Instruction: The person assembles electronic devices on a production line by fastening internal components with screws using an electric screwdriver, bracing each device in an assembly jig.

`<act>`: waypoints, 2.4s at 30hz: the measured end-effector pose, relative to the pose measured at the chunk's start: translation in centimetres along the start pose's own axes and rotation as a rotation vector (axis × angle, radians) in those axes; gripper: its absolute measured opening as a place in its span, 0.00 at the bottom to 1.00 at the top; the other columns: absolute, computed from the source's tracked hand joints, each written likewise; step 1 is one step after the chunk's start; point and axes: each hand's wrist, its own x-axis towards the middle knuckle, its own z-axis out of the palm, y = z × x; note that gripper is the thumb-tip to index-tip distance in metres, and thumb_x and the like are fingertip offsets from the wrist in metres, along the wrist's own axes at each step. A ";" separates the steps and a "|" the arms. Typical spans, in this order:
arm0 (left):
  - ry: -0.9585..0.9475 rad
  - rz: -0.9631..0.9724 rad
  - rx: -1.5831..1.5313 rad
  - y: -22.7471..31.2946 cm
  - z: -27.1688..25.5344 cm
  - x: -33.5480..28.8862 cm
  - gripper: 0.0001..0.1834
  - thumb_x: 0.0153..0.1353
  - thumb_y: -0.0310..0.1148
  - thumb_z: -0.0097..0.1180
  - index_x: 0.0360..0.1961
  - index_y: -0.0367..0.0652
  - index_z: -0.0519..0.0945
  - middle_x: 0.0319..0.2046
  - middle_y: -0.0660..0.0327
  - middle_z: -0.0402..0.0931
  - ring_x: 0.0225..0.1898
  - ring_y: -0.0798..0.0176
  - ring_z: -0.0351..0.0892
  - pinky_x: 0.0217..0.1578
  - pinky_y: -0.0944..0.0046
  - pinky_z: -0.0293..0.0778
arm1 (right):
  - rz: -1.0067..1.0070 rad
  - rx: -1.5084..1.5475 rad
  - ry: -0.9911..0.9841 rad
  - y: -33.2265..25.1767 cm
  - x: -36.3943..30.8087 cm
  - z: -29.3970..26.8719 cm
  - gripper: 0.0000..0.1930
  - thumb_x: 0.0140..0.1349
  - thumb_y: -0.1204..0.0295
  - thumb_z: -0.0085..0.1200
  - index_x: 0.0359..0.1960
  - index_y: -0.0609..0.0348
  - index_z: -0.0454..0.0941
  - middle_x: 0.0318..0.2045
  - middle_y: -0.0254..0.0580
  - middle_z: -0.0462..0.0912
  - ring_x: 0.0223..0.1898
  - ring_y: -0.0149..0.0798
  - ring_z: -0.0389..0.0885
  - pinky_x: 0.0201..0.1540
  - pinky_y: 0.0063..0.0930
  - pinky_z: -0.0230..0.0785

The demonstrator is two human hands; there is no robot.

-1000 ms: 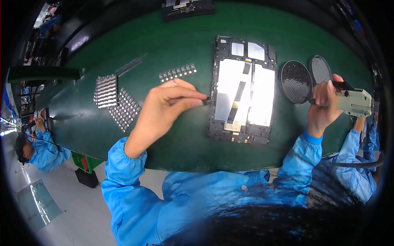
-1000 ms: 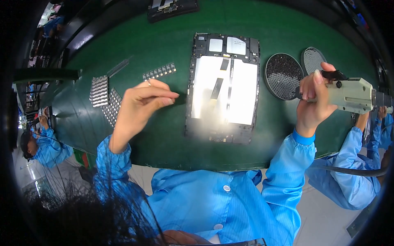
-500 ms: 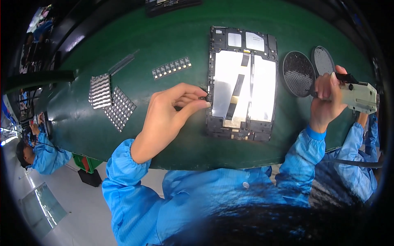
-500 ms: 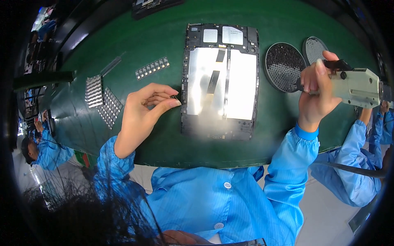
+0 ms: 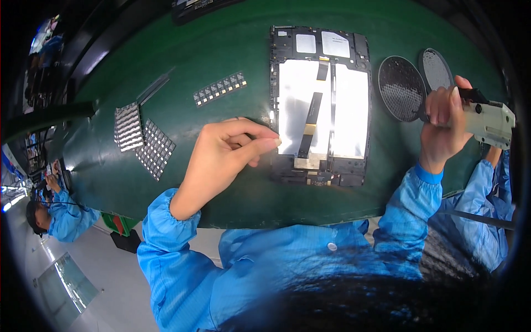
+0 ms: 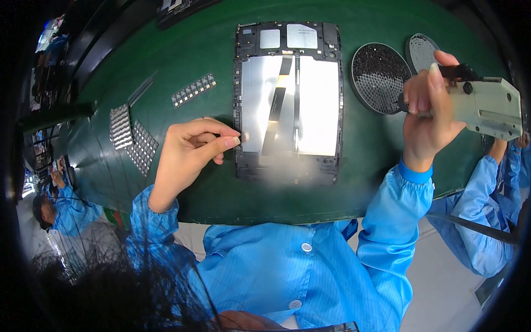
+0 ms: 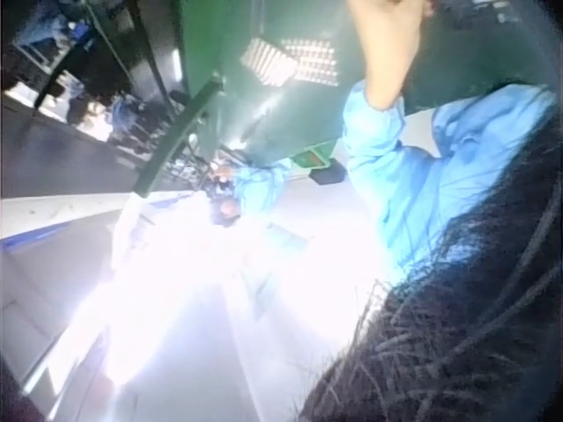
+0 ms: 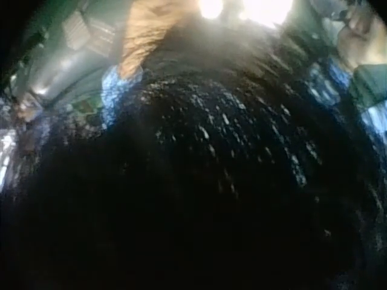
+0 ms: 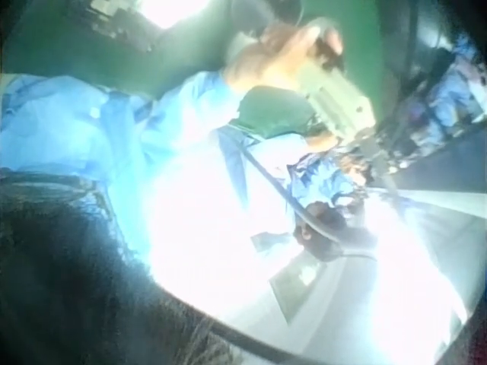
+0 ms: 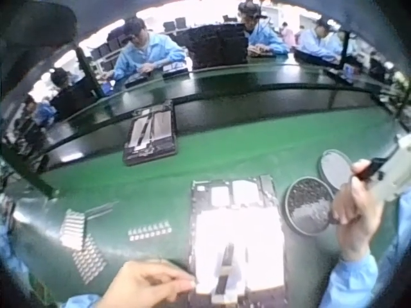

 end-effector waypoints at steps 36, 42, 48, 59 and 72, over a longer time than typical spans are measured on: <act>-0.095 -0.132 -0.151 0.0 0.6 2.3 0.15 0.54 0.12 0.62 0.40 0.34 0.72 0.36 0.59 0.75 0.36 0.70 0.81 0.36 0.70 0.81 | 0.151 0.115 0.064 1.1 0.4 -4.9 0.15 0.58 0.81 0.55 0.47 0.68 0.71 0.18 0.34 0.69 0.14 0.25 0.62 0.18 0.23 0.58; -0.114 -0.085 -0.229 -0.6 0.8 2.4 0.15 0.54 0.13 0.63 0.40 0.34 0.72 0.36 0.59 0.75 0.36 0.71 0.81 0.35 0.71 0.80 | 0.144 0.018 0.035 1.1 0.5 -4.8 0.11 0.59 0.80 0.54 0.43 0.64 0.70 0.17 0.33 0.66 0.13 0.25 0.61 0.18 0.23 0.56; -0.054 -0.167 -0.082 0.0 0.4 1.6 0.15 0.55 0.14 0.63 0.40 0.36 0.72 0.36 0.62 0.74 0.36 0.72 0.80 0.34 0.72 0.80 | 0.169 -0.095 -0.094 1.4 0.2 -4.2 0.09 0.59 0.81 0.53 0.39 0.60 0.67 0.21 0.35 0.66 0.15 0.26 0.60 0.19 0.24 0.56; -0.057 -0.091 -0.136 -0.6 0.3 1.4 0.14 0.55 0.17 0.65 0.39 0.36 0.73 0.38 0.62 0.73 0.36 0.74 0.79 0.33 0.74 0.81 | 0.134 0.069 -0.073 1.5 0.2 -3.8 0.15 0.58 0.82 0.54 0.48 0.67 0.71 0.19 0.35 0.68 0.15 0.26 0.62 0.18 0.24 0.59; -0.050 -0.104 -0.153 -1.0 0.4 1.3 0.14 0.56 0.16 0.64 0.39 0.35 0.73 0.36 0.62 0.73 0.36 0.74 0.79 0.34 0.73 0.81 | 0.213 0.103 -0.065 1.5 0.2 -4.2 0.10 0.57 0.83 0.56 0.40 0.65 0.71 0.21 0.37 0.70 0.16 0.28 0.65 0.19 0.25 0.60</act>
